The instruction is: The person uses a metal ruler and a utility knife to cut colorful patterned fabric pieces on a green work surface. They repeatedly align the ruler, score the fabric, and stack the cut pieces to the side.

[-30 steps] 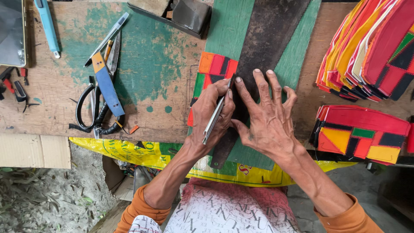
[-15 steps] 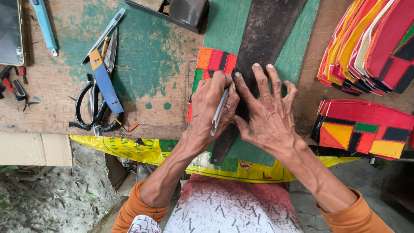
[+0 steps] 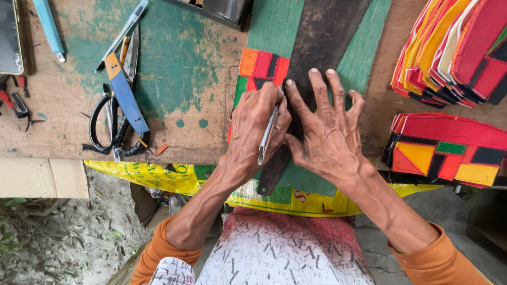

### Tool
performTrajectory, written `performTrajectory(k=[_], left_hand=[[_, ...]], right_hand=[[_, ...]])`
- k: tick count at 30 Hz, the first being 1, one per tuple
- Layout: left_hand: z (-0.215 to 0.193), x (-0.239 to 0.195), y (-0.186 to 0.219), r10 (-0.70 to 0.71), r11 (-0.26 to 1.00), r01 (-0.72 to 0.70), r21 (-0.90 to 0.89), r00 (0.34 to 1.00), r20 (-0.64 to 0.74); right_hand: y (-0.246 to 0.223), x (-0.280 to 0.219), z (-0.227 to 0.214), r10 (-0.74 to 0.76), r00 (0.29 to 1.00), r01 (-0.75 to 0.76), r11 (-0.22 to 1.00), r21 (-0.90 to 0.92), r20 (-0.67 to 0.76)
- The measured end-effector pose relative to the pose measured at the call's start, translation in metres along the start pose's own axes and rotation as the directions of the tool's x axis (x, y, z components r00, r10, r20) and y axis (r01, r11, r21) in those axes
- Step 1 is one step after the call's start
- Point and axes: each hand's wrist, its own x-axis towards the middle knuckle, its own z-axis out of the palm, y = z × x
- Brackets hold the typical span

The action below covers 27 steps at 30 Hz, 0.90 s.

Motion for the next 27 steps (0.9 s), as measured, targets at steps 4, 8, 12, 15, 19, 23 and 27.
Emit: performTrajectory(k=[4,8,12,15,19,23,27], left_hand=[[0.000,-0.003,0.004,-0.018,1.000,0.018,0.010,1.000,-0.017],[0.000,-0.007,0.004,-0.010,1.000,0.009,-0.005,1.000,-0.021],[-0.003,-0.015,0.008,-0.024,0.999,0.024,0.021,1.000,0.008],[-0.007,-0.037,0.015,0.015,0.999,-0.013,0.042,0.999,-0.035],[-0.012,-0.068,0.023,-0.015,0.999,0.015,0.045,1.000,0.004],[-0.011,-0.078,0.025,0.008,0.999,-0.007,0.050,1.000,-0.019],[-0.011,-0.079,0.021,0.002,0.999,-0.001,0.035,1.000,-0.012]], right_hand=[[0.002,0.000,0.001,-0.003,1.000,0.003,1.000,0.011,-0.013],[0.001,-0.001,0.003,0.001,1.000,-0.001,1.000,0.004,-0.008],[0.001,0.001,0.002,0.003,1.000,-0.003,1.000,-0.009,-0.014],[0.000,0.001,0.002,0.006,1.000,-0.006,1.000,0.000,0.002],[0.000,0.001,0.002,0.012,1.000,-0.012,1.000,-0.002,0.010],[-0.001,0.002,0.001,0.006,1.000,-0.006,1.000,-0.012,0.019],[0.001,0.001,0.002,-0.003,1.000,0.003,1.000,-0.025,0.018]])
